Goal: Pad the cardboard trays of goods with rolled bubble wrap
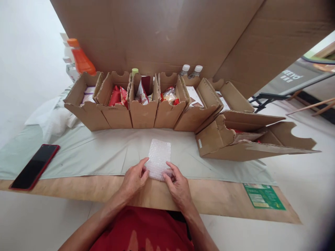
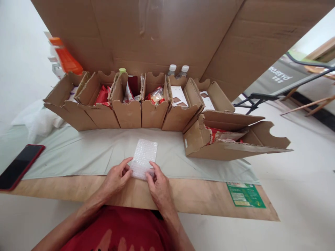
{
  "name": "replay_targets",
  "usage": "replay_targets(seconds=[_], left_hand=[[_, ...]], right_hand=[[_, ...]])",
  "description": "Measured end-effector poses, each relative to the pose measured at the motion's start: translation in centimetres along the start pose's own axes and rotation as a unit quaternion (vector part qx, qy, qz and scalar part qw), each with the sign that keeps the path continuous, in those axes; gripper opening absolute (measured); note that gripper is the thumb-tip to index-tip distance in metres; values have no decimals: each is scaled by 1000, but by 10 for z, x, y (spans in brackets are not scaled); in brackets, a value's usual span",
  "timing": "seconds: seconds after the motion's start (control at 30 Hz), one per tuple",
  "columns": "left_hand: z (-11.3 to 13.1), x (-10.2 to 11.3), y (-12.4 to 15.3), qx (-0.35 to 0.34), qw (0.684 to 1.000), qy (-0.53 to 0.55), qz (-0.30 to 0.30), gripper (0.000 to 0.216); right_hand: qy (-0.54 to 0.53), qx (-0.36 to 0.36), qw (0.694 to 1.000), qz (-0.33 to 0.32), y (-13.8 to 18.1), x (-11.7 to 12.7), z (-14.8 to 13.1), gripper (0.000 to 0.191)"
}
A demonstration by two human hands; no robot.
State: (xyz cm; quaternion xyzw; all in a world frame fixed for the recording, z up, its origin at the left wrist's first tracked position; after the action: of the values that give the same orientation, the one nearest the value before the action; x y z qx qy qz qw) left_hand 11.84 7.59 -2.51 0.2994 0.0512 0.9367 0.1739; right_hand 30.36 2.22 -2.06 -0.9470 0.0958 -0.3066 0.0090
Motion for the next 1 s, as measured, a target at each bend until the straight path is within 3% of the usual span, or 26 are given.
replay_targets(seconds=[0.17,0.23,0.33,0.53,0.77,0.9,1.0], left_hand=[[-5,0,-7,9,1000,-18,-3,55],[-6,0,-7,12,1000,-20,-6,55],[-6,0,-7,15,999,-29,-5,55],[-3,-1,-6,9,999,-44,-1,54],[3,2,-2,-14,999,-52,10,49],[22,11,23,-121,990,-59,39,49],[33,6,37,-201,979,-45,16,46]], right_hand=[[126,154,968,150,22,37,-35,36],[164,217,952,140,31,36,-50,37],[204,261,941,72,35,18,-59,38],[240,277,930,24,26,-9,-51,38],[239,272,932,20,19,-13,-43,32],[192,259,946,21,13,-4,-50,28],[164,236,958,-9,9,0,-50,25]])
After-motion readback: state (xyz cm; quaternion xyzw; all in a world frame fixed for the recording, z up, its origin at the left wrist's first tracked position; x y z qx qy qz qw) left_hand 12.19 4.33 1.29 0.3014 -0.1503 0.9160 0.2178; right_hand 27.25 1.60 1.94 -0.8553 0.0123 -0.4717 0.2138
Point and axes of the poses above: each hand's wrist, its own y-axis away from the middle knuckle, its own x-axis out of the back of the hand, z = x × y, the point moved 9 cm from there along -y, towards the middle knuckle, and after that the axes turned 3 degrees about y, right-handed, at the moved point
